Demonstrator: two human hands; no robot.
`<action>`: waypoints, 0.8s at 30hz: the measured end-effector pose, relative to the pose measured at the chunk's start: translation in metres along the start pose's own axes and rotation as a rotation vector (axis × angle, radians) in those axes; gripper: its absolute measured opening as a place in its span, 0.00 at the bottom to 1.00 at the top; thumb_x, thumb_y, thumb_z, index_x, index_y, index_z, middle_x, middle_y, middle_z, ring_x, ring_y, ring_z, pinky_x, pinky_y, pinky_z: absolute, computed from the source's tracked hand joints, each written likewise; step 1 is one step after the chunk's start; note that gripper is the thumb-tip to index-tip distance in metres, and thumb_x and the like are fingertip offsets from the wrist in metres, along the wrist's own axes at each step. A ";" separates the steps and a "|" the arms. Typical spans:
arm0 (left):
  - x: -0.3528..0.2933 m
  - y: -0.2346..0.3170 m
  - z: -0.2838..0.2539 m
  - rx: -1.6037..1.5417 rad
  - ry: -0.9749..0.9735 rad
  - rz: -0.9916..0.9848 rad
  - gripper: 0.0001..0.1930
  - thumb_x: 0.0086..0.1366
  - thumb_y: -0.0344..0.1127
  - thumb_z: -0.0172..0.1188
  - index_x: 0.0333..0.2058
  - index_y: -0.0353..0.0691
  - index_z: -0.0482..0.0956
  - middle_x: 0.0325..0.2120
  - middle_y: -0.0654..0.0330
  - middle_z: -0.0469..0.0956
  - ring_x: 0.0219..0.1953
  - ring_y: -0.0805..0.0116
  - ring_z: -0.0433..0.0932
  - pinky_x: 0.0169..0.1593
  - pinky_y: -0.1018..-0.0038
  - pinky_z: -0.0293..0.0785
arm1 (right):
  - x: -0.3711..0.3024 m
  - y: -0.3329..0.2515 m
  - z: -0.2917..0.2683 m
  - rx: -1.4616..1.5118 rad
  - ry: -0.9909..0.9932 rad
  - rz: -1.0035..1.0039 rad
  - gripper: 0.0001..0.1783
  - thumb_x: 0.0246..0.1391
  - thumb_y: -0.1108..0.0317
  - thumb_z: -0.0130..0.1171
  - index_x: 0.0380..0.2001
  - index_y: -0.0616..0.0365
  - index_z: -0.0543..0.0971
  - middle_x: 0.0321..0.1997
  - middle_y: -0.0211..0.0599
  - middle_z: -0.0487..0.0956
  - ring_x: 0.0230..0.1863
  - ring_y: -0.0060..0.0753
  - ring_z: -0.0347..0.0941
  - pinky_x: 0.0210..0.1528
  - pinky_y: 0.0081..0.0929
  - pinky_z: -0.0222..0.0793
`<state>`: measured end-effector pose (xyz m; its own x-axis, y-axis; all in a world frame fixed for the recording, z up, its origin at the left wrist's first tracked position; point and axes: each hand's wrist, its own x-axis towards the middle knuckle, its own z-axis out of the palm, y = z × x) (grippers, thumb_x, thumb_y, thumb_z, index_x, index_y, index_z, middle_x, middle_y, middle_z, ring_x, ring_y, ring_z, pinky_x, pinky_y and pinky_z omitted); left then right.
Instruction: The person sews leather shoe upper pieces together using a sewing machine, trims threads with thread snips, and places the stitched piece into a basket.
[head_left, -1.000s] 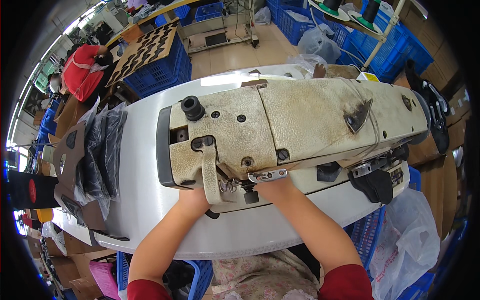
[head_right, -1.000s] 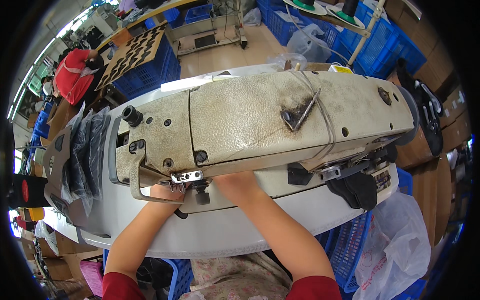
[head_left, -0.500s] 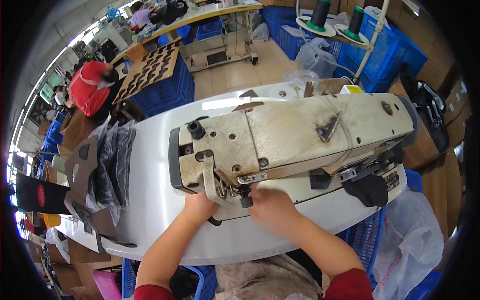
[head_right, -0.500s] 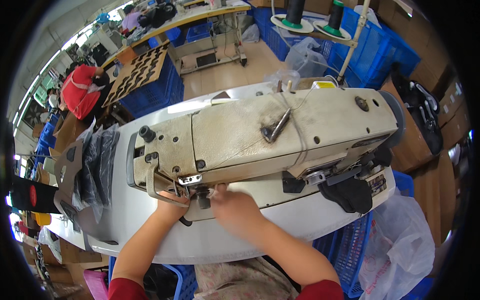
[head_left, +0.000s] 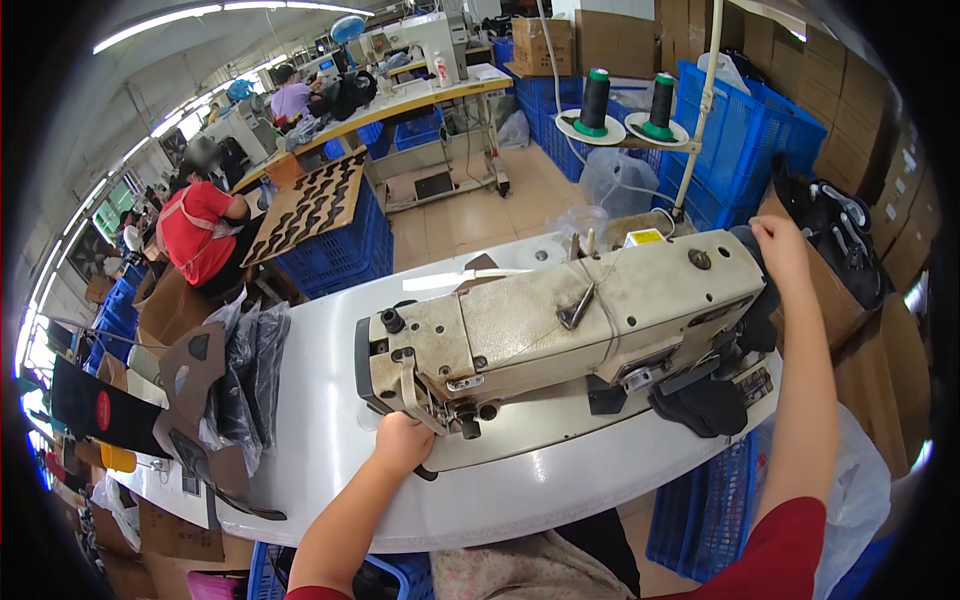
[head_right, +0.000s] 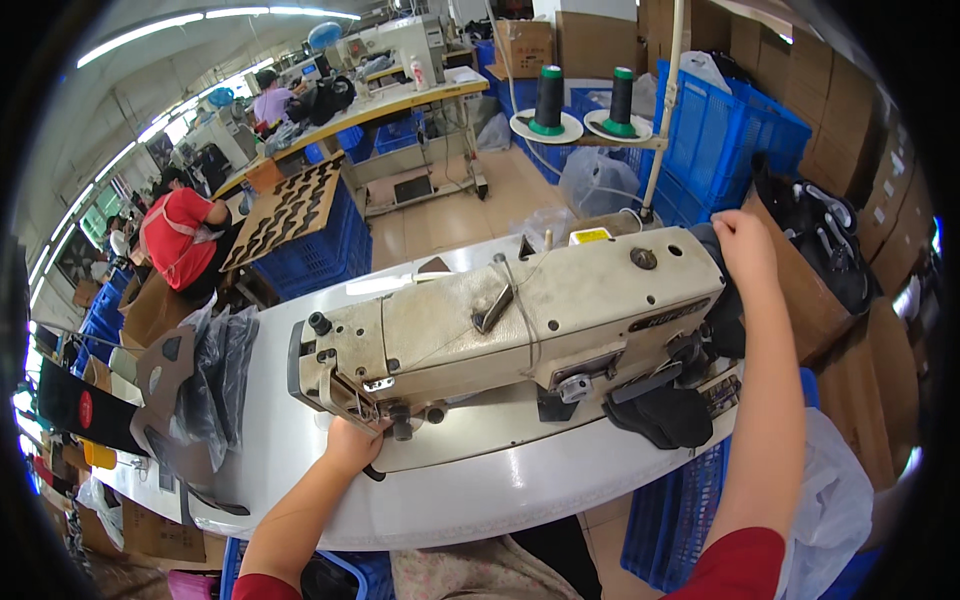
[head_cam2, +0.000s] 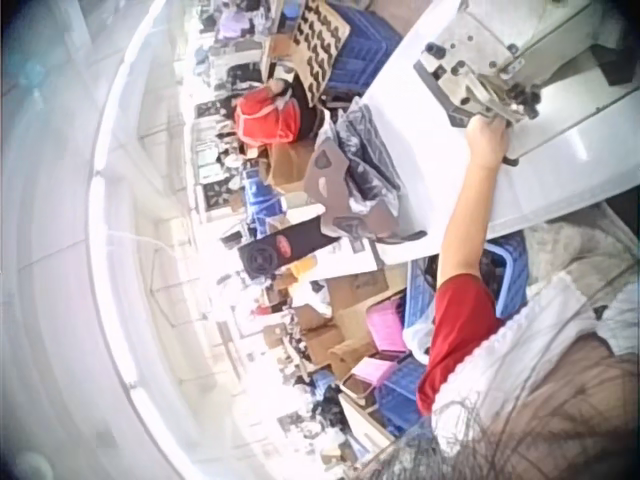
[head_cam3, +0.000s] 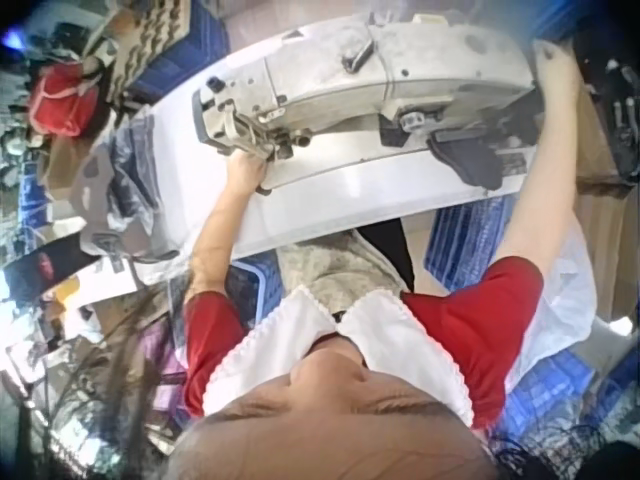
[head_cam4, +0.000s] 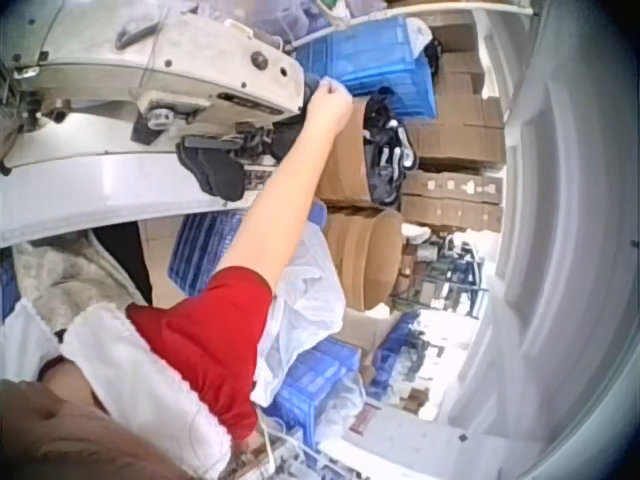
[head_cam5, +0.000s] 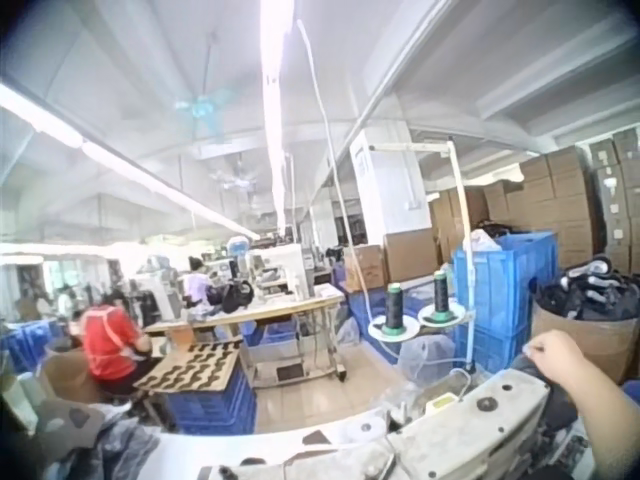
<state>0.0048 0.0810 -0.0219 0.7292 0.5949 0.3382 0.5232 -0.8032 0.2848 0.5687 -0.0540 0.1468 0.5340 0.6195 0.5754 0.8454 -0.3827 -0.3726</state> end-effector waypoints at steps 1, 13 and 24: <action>-0.002 -0.001 -0.002 -0.012 0.002 -0.024 0.10 0.55 0.30 0.61 0.37 0.42 0.81 0.38 0.54 0.79 0.41 0.50 0.78 0.43 0.61 0.74 | -0.009 0.001 0.007 0.060 0.087 -0.047 0.16 0.55 0.62 0.56 0.35 0.66 0.81 0.36 0.52 0.81 0.41 0.47 0.78 0.44 0.33 0.71; -0.007 -0.011 0.002 0.076 -0.069 -0.006 0.13 0.51 0.28 0.60 0.37 0.47 0.82 0.40 0.54 0.79 0.43 0.50 0.77 0.43 0.61 0.75 | -0.116 0.046 0.033 0.374 0.250 0.255 0.20 0.64 0.57 0.50 0.47 0.66 0.74 0.40 0.43 0.78 0.44 0.31 0.73 0.52 0.25 0.64; 0.009 -0.012 -0.007 0.140 -0.144 -0.068 0.14 0.57 0.30 0.54 0.42 0.41 0.79 0.39 0.55 0.80 0.43 0.54 0.78 0.47 0.67 0.74 | -0.128 0.079 -0.016 0.012 -0.195 0.026 0.10 0.47 0.70 0.56 0.34 0.55 0.81 0.35 0.43 0.79 0.40 0.42 0.76 0.46 0.34 0.70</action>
<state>0.0025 0.0962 -0.0158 0.7405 0.6452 0.1882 0.6221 -0.7639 0.1714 0.5671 -0.1746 0.0550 0.5428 0.7306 0.4141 0.8304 -0.3930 -0.3950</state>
